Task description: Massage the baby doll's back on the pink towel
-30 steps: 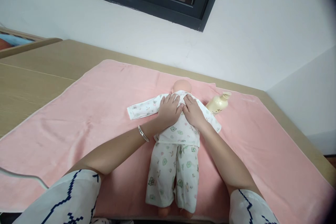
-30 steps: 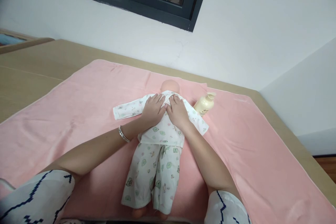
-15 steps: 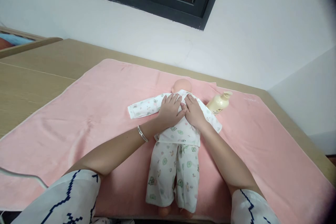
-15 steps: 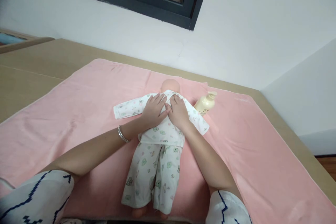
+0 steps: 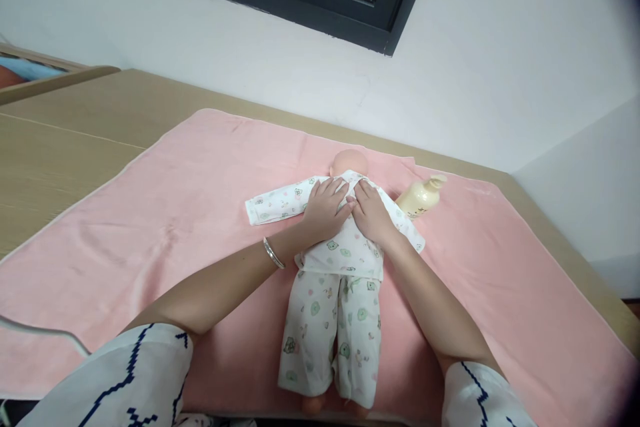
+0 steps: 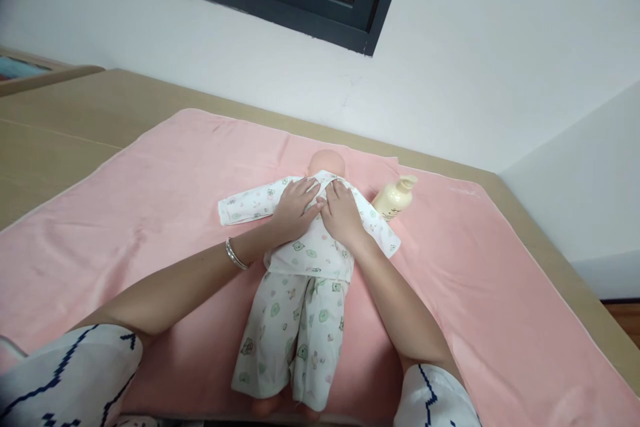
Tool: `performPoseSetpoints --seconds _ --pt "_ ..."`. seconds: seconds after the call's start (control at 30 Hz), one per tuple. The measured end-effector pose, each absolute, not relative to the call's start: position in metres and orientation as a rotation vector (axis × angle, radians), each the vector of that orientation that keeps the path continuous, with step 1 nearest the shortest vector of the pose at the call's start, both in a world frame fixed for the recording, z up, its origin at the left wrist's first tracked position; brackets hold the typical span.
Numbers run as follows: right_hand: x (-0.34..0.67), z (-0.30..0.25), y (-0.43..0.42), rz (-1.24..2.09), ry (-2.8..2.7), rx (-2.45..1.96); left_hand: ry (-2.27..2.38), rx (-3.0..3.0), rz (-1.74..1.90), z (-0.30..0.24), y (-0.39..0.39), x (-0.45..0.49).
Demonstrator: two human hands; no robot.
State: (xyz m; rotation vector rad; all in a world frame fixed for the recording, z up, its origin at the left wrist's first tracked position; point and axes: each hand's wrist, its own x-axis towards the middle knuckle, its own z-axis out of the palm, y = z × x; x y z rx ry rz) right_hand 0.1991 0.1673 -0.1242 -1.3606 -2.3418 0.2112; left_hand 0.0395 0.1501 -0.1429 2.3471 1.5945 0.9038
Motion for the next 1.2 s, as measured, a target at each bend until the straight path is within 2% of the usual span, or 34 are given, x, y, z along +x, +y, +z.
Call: performPoseSetpoints --seconds 0.63,1.2 --pt "0.200 -0.126 0.168 0.130 -2.363 -1.320 1.583 2.277 0.960 -0.142 0.153 0.039" --pt "0.200 -0.128 0.167 0.205 -2.336 -1.387 1.599 2.340 0.970 -0.150 0.160 0.036"
